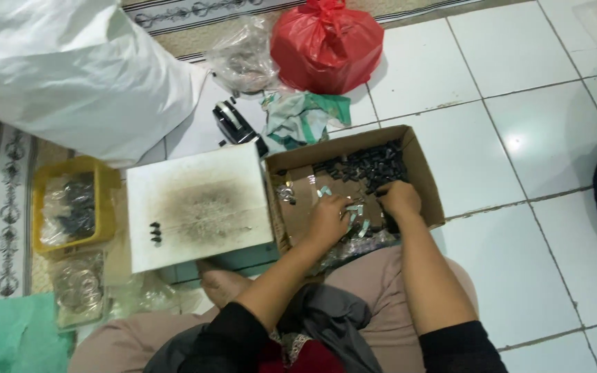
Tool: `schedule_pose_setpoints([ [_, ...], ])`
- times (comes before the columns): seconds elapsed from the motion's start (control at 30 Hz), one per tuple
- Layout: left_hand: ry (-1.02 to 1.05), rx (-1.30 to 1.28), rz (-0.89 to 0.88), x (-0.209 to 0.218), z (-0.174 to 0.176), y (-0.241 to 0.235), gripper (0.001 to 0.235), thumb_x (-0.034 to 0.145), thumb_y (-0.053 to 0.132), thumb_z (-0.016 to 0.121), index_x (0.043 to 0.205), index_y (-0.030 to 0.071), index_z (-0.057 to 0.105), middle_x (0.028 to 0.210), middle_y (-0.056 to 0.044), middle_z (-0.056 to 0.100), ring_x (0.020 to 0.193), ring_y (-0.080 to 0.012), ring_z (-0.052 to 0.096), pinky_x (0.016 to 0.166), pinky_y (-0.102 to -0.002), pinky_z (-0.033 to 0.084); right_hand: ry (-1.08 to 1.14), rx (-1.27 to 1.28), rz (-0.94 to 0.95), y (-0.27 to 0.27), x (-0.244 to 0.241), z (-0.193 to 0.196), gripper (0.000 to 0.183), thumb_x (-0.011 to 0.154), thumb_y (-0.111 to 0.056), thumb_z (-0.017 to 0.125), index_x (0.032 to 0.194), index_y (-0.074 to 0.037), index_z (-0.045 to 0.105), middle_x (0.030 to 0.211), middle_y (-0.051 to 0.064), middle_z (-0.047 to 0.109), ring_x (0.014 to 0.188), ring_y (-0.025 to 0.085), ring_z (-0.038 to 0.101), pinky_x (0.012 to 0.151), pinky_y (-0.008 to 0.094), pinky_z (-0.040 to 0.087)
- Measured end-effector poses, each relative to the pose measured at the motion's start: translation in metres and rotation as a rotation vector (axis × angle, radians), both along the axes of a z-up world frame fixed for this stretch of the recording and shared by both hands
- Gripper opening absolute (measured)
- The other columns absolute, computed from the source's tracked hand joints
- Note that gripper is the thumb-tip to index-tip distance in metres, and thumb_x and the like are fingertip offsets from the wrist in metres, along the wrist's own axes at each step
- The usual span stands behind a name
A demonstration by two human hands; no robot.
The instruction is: Assembling small metal pins into a template block and sorting metal parts
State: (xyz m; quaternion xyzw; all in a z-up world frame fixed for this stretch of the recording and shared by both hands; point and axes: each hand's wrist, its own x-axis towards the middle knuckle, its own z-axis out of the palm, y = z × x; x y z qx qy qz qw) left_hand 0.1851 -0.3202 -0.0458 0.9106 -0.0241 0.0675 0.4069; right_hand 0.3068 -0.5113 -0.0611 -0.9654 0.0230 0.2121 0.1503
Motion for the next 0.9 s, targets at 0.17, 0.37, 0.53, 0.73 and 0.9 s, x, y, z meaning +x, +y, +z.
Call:
schedule_pose_setpoints([
  [0.17,0.100,0.132,0.041,0.057,-0.028,-0.047,0.019,0.084,0.006,0.071,0.101,-0.002,0.074,0.093,-0.018,0.070,0.092,-0.0357,0.068,0.078,-0.046,0.060,0.024,0.036,-0.024,0.008,0.001,0.013,0.026,0.086,-0.019,0.071,0.108,-0.027,0.083,0.103,0.013,0.080,0.103,0.037,0.074,0.089,0.049,0.060],
  [0.37,0.182,0.304,0.095,0.090,-0.116,-0.068,0.020,0.088,0.013,0.067,0.105,0.004,0.072,0.100,-0.014,0.068,0.102,-0.0323,0.064,0.081,-0.046,0.061,0.043,0.069,-0.026,0.013,0.003,0.017,0.026,0.089,-0.015,0.064,0.107,-0.020,0.083,0.097,0.018,0.079,0.097,0.039,0.075,0.084,0.050,0.061],
  [0.53,0.215,0.354,0.087,0.083,-0.096,-0.065,0.017,0.091,0.007,0.060,0.106,0.007,0.070,0.102,-0.011,0.068,0.102,-0.0298,0.064,0.076,-0.045,0.063,0.062,0.149,-0.041,0.019,-0.006,0.034,0.027,0.090,-0.011,0.062,0.108,-0.011,0.082,0.095,0.023,0.078,0.094,0.043,0.074,0.084,0.055,0.060],
  [0.73,0.121,0.188,0.131,0.073,-0.073,-0.056,0.014,0.086,0.011,0.075,0.096,0.003,0.069,0.085,-0.013,0.068,0.087,-0.0290,0.071,0.069,-0.040,0.063,-0.002,0.172,-0.022,0.020,-0.016,0.062,0.033,0.094,-0.006,0.057,0.119,-0.010,0.079,0.102,0.022,0.078,0.095,0.038,0.074,0.082,0.050,0.061],
  [0.9,0.017,-0.006,0.133,0.037,-0.014,-0.026,0.018,0.080,0.008,0.080,0.094,0.004,0.069,0.082,-0.016,0.071,0.082,-0.0360,0.074,0.071,-0.044,0.062,-0.093,0.545,0.114,0.022,-0.018,0.013,0.024,0.093,-0.005,0.065,0.111,0.003,0.077,0.116,0.028,0.074,0.117,0.051,0.063,0.101,0.057,0.051],
])
